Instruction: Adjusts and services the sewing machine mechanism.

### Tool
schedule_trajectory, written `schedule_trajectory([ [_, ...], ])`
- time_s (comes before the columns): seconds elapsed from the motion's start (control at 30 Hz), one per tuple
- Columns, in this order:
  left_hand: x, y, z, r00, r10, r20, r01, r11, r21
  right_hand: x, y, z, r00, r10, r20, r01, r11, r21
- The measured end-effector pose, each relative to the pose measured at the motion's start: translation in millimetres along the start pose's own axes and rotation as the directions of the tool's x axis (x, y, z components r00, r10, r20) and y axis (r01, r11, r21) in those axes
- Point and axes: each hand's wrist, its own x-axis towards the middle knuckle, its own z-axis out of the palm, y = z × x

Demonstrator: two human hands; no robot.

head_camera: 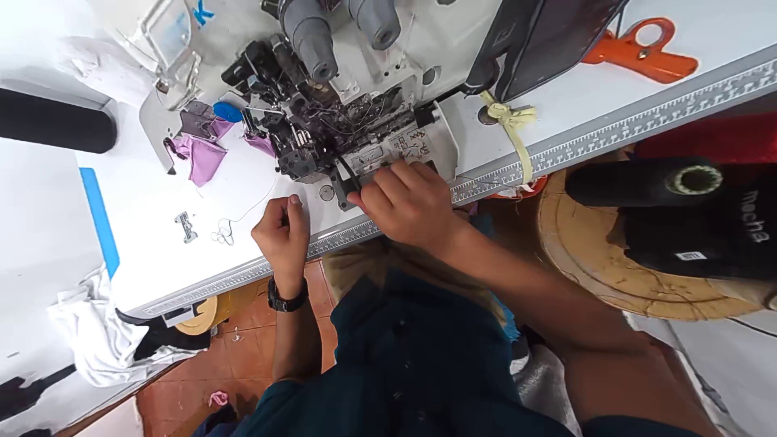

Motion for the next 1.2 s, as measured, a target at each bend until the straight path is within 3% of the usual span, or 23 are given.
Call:
schedule_trajectory([
  [0.1, 1, 17, 5, 0.991, 0.068, 0.112, -0.038, 0.966, -0.257, 0, 1, -5, 0.993, 0.092, 0.077, -0.1, 0.99, 0.1],
  [0.2, 7, 48, 16, 0.963, 0.105, 0.249, 0.014, 0.901, -0.434, 5, -8, -19, 0.921, 0.261, 0.287, -0.33, 0.917, 0.223],
  [0.27, 11, 65, 23, 0.94, 0.029, 0.34, 0.166, 0.832, -0.529, 13, -19, -30, 0.825, 0.373, 0.426, -0.493, 0.843, 0.217],
  [0.33, 16, 73, 28, 0.88, -0.075, 0.469, 0.388, 0.682, -0.62, 23, -30, -38, 0.722, 0.478, 0.501, -0.613, 0.778, 0.142],
  [0.4, 23, 75, 31, 0.821, -0.133, 0.556, 0.535, 0.519, -0.666, 36, -39, -42, 0.644, 0.552, 0.53, -0.661, 0.75, 0.022],
  [0.5, 29, 74, 30, 0.76, -0.218, 0.612, 0.647, 0.344, -0.681, 47, -50, -37, 0.594, 0.598, 0.538, -0.658, 0.746, -0.102],
  [0.57, 31, 69, 31, 0.741, -0.254, 0.622, 0.672, 0.257, -0.695, 45, -53, -29, 0.606, 0.595, 0.527, -0.652, 0.752, -0.1],
  [0.67, 29, 63, 35, 0.765, -0.235, 0.599, 0.642, 0.206, -0.739, 30, -58, -15, 0.718, 0.596, 0.36, -0.61, 0.788, -0.087],
  [0.83, 25, 72, 40, 0.842, -0.261, 0.473, 0.538, 0.331, -0.775, 19, -63, -3, 0.773, 0.611, 0.17, -0.611, 0.79, -0.058],
  [0.93, 26, 80, 41, 0.831, -0.32, 0.454, 0.549, 0.35, -0.759, 20, -66, -3, 0.764, 0.626, 0.153, -0.627, 0.777, -0.048],
  [1.0, 28, 86, 39, 0.79, -0.363, 0.495, 0.595, 0.258, -0.761, 24, -65, -6, 0.742, 0.645, 0.184, -0.649, 0.759, -0.044],
  [1.1, 32, 95, 37, 0.695, -0.403, 0.596, 0.639, -0.033, -0.768, 31, -61, -12, 0.714, 0.659, 0.235, -0.674, 0.738, -0.021],
  [1.17, 31, 99, 31, 0.669, -0.39, 0.633, 0.602, -0.214, -0.769, 41, -64, -19, 0.737, 0.64, 0.218, -0.661, 0.75, 0.033],
  [1.2, 27, 100, 23, 0.676, -0.377, 0.633, 0.584, -0.25, -0.772, 52, -70, -26, 0.767, 0.615, 0.183, -0.636, 0.767, 0.09],
])
